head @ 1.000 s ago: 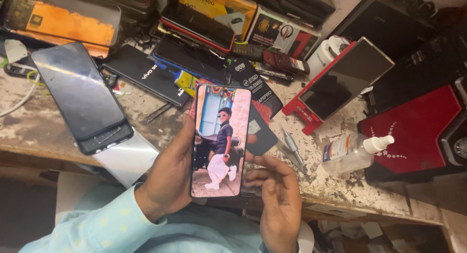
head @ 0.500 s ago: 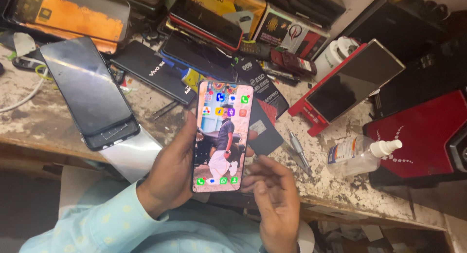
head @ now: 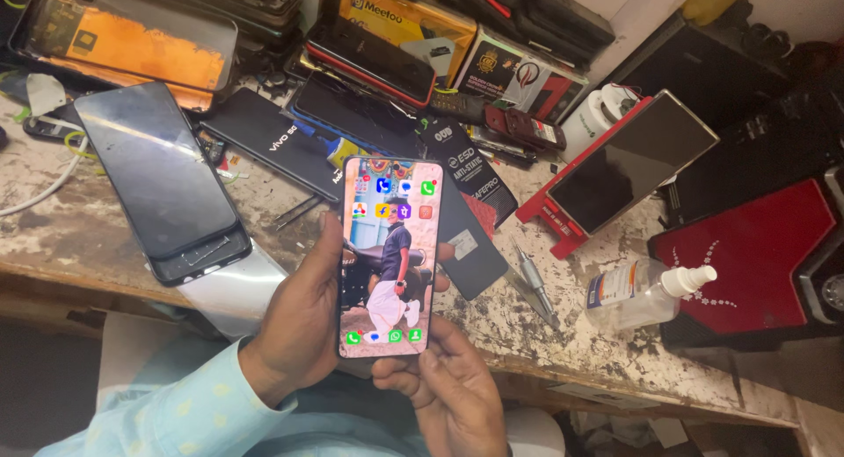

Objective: The person uses a screwdriver to remove screws from a disassembled smartphone, then picks up a separate phone to power it on and navigate the screen. The person returns to the disassembled phone and uses a prying tool to work along the edge of the device.

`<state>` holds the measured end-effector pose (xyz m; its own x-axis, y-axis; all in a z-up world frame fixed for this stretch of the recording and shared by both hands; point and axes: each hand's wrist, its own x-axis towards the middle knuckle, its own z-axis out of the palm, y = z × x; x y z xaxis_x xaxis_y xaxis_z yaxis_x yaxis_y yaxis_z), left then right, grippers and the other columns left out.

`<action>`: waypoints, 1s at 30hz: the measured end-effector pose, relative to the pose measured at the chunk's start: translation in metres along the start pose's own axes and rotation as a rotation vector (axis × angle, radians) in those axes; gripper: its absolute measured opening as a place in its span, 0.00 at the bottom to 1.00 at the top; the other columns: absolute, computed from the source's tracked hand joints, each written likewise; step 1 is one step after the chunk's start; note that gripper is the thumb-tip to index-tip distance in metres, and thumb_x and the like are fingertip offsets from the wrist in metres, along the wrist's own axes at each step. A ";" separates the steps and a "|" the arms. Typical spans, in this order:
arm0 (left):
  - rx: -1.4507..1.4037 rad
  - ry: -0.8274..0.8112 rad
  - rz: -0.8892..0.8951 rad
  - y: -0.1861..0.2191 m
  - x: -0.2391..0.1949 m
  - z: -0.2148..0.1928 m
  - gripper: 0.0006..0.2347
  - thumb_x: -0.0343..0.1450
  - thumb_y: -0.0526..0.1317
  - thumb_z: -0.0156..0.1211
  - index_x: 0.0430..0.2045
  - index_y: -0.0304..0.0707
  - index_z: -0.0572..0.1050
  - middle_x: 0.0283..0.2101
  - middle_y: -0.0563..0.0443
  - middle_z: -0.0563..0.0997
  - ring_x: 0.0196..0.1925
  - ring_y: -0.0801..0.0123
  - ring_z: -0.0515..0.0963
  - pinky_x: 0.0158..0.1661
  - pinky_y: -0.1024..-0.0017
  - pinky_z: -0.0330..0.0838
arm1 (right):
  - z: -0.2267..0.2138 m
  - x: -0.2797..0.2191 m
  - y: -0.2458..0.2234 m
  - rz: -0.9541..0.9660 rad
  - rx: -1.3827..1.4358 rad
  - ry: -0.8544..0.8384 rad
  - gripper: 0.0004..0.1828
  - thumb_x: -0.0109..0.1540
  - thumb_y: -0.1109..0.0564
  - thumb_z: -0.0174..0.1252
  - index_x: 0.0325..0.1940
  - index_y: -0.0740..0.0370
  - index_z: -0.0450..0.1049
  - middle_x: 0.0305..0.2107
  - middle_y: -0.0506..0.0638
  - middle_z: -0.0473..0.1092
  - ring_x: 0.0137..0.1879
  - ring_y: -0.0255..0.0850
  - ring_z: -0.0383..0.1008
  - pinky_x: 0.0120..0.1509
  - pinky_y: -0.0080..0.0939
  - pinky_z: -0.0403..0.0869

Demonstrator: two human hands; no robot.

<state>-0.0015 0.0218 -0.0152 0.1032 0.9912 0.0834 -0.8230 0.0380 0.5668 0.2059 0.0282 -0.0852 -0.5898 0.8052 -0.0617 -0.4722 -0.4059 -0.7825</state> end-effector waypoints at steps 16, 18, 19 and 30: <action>0.157 0.343 0.266 -0.018 -0.004 -0.012 0.27 0.74 0.58 0.50 0.56 0.31 0.69 0.47 0.40 0.77 0.46 0.62 0.80 0.47 0.65 0.77 | 0.069 -0.002 0.004 -0.884 -1.491 0.113 0.21 0.61 0.64 0.65 0.58 0.65 0.76 0.53 0.59 0.74 0.58 0.49 0.80 0.63 0.41 0.77; -0.004 0.289 0.257 -0.023 -0.001 -0.021 0.32 0.74 0.65 0.39 0.53 0.31 0.71 0.43 0.37 0.81 0.42 0.58 0.82 0.46 0.63 0.78 | 0.075 -0.001 0.000 -0.859 -1.445 0.066 0.21 0.60 0.64 0.66 0.57 0.64 0.77 0.52 0.60 0.75 0.58 0.47 0.80 0.62 0.41 0.77; -0.043 0.235 0.254 -0.022 -0.002 -0.023 0.36 0.73 0.69 0.33 0.51 0.30 0.72 0.41 0.37 0.81 0.42 0.57 0.82 0.46 0.62 0.78 | 0.076 -0.001 -0.002 -0.845 -1.422 0.044 0.21 0.59 0.63 0.67 0.57 0.64 0.77 0.52 0.60 0.75 0.57 0.46 0.80 0.61 0.41 0.78; -0.108 0.202 0.275 0.029 -0.028 0.028 0.37 0.77 0.67 0.26 0.61 0.29 0.68 0.51 0.37 0.78 0.48 0.51 0.81 0.49 0.53 0.78 | 0.053 0.030 -0.078 -0.643 -1.601 0.188 0.16 0.60 0.60 0.65 0.52 0.64 0.76 0.49 0.57 0.76 0.57 0.51 0.77 0.62 0.45 0.73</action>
<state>-0.0129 -0.0087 0.0215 -0.2343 0.9708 0.0508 -0.8600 -0.2313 0.4549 0.1908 0.0615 0.0070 -0.4510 0.7351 0.5062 0.5506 0.6755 -0.4904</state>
